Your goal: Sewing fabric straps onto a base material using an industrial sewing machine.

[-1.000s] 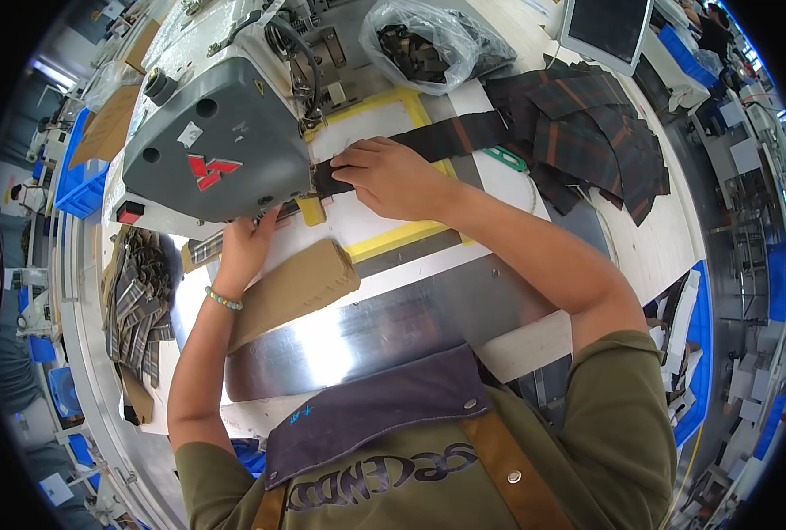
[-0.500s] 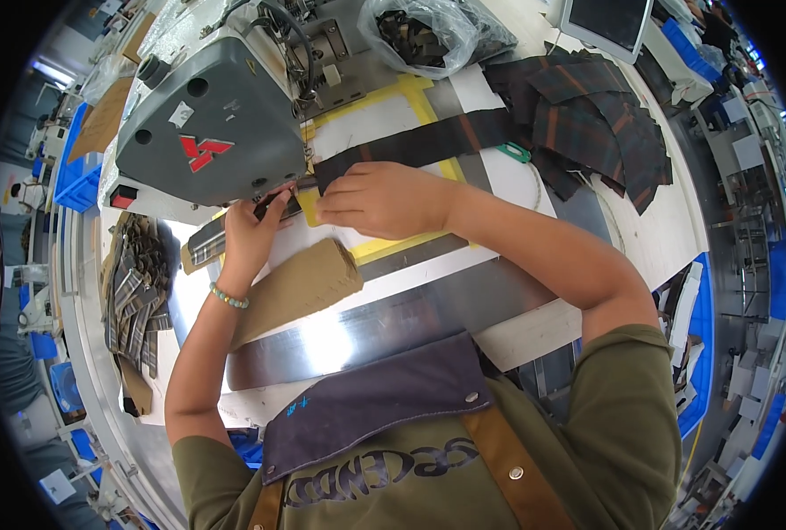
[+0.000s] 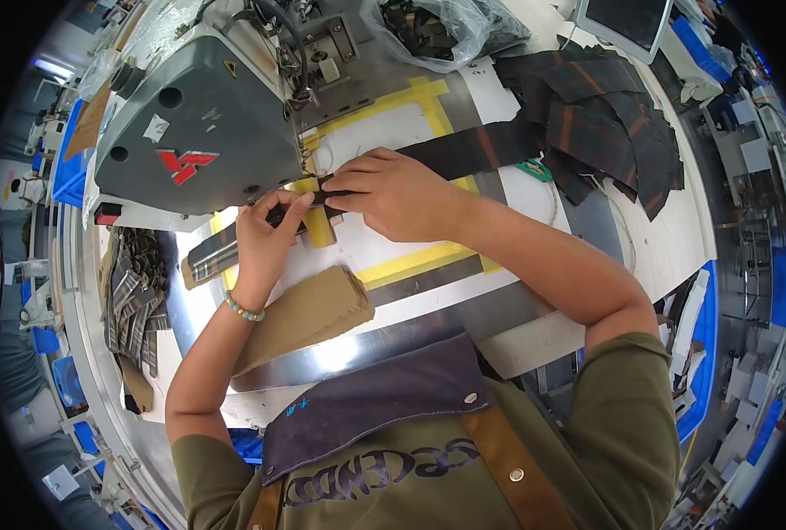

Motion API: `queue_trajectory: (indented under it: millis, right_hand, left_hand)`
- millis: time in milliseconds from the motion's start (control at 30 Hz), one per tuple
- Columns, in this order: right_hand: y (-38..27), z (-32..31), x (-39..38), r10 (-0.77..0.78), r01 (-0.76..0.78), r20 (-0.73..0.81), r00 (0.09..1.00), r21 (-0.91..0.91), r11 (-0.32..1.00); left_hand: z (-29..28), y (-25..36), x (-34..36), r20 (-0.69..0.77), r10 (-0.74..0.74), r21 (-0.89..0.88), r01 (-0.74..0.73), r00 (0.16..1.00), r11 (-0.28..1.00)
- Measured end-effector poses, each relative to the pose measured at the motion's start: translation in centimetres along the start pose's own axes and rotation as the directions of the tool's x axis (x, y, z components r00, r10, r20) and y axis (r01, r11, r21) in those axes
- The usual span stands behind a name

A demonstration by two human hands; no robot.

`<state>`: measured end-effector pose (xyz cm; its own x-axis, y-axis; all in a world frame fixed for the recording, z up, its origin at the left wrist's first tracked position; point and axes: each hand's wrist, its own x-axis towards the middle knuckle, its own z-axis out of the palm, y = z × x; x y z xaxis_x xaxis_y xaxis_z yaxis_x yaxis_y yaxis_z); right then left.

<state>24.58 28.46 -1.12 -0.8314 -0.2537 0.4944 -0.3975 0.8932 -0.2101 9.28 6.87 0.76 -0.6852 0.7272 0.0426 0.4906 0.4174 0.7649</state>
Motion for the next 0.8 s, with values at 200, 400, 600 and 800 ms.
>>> queue_trajectory:
  millis: [200,400,600,800]
  right_hand:
    - [0.1,0.2,-0.1,-0.007,0.007,0.034,0.999,0.007,1.0]
    - [-0.3,0.1,0.2,-0.002,0.002,0.011,1.0,0.001,1.0]
    - [-0.4,0.1,0.1,-0.004,0.004,0.018,1.0,-0.014,1.0]
    - [-0.6,0.1,-0.1,0.0,0.0,0.03,1.0,-0.019,1.0]
  left_hand:
    - [0.9,-0.6,0.6,-0.065,0.165,0.066,-0.16,0.984,0.985]
    - [1.4,-1.8,0.8,-0.073,0.196,0.002,-0.197,0.978,0.98]
    - [1.2,-1.9,0.9,-0.022,0.151,-0.129,-0.153,0.988,0.98]
    - [1.2,-1.8,0.6,-0.038,0.172,-0.011,-0.173,0.984,0.985]
